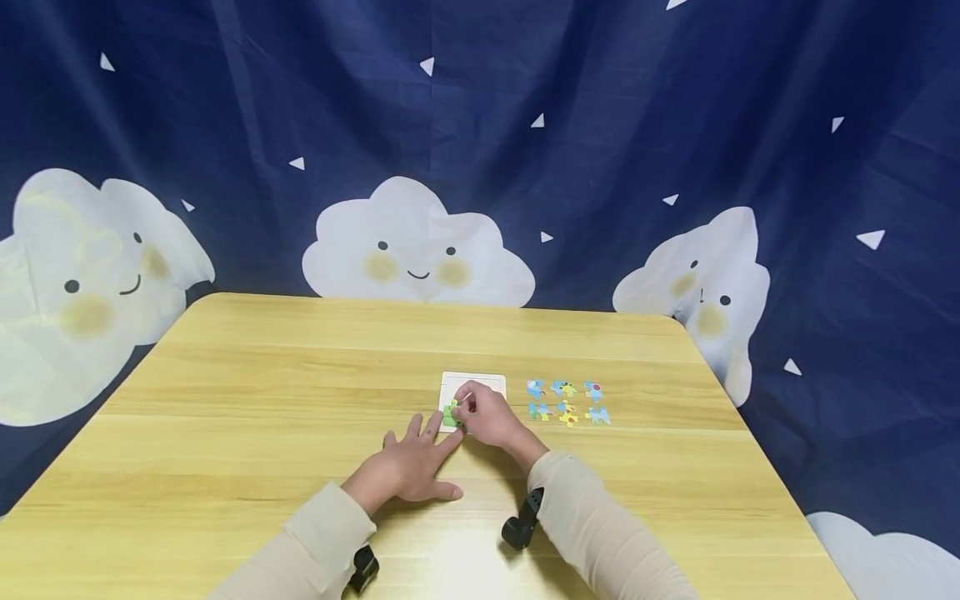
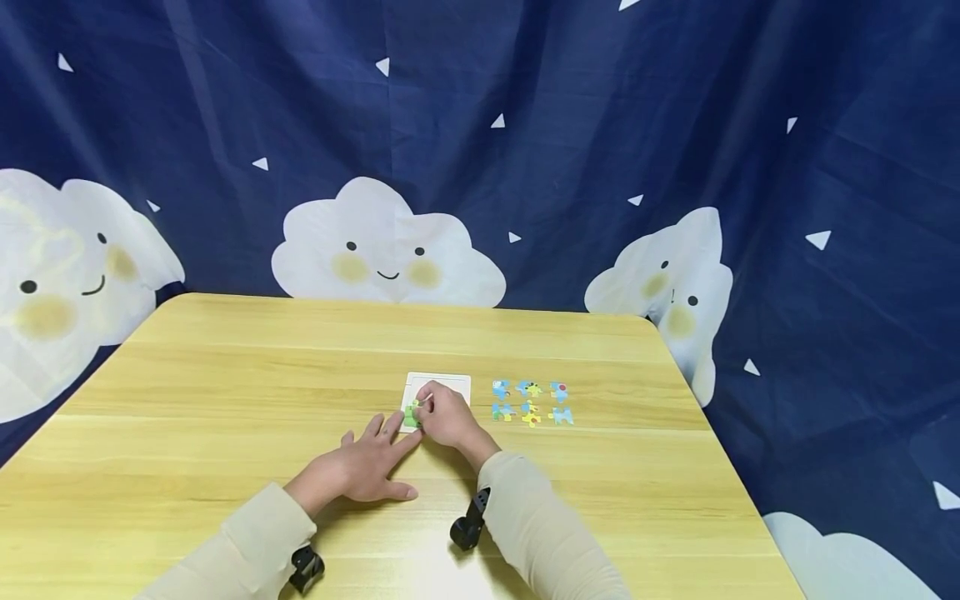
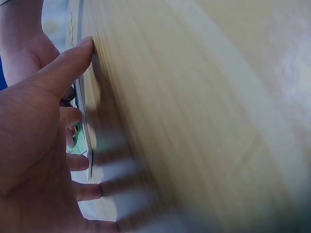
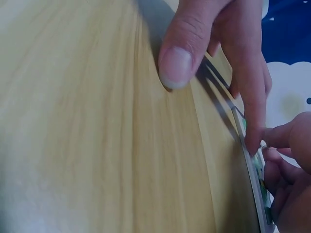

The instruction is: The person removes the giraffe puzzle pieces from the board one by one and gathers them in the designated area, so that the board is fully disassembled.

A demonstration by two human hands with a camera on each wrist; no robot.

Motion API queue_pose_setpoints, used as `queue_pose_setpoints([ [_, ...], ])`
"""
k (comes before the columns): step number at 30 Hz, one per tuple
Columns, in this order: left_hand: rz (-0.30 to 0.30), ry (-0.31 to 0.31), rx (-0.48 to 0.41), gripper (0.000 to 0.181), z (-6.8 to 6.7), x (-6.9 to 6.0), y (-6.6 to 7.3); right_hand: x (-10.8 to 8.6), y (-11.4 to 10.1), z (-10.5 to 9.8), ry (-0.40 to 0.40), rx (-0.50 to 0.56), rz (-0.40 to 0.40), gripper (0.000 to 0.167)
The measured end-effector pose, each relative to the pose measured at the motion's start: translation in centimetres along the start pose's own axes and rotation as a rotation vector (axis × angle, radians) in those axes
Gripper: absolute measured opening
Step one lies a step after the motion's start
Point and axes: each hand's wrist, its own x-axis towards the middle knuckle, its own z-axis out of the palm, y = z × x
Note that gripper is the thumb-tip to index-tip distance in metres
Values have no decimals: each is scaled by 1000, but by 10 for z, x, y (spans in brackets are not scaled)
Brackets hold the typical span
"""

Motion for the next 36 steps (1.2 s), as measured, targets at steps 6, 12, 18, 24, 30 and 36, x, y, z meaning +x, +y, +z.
queue_pose_setpoints([
  [6,-4,-2,-9,84,1,1,0,0,2,0,47,53,5,11],
  [12,-7,0,-5,84,1,1,0,-3,11,-10,108,89,26,16],
  [18,-8,-3,-23,84,0,-1,0,-12,20,-24,128,123,65,18],
  [24,-4,9,-35,84,1,-1,-1,-28,32,-36,132,104,68,20],
  [30,-2,8,-42,84,2,-1,-1,-44,46,-44,122,94,97,20],
  [36,-1,5,-49,83,2,-1,-1,-58,55,-52,108,114,143,18],
])
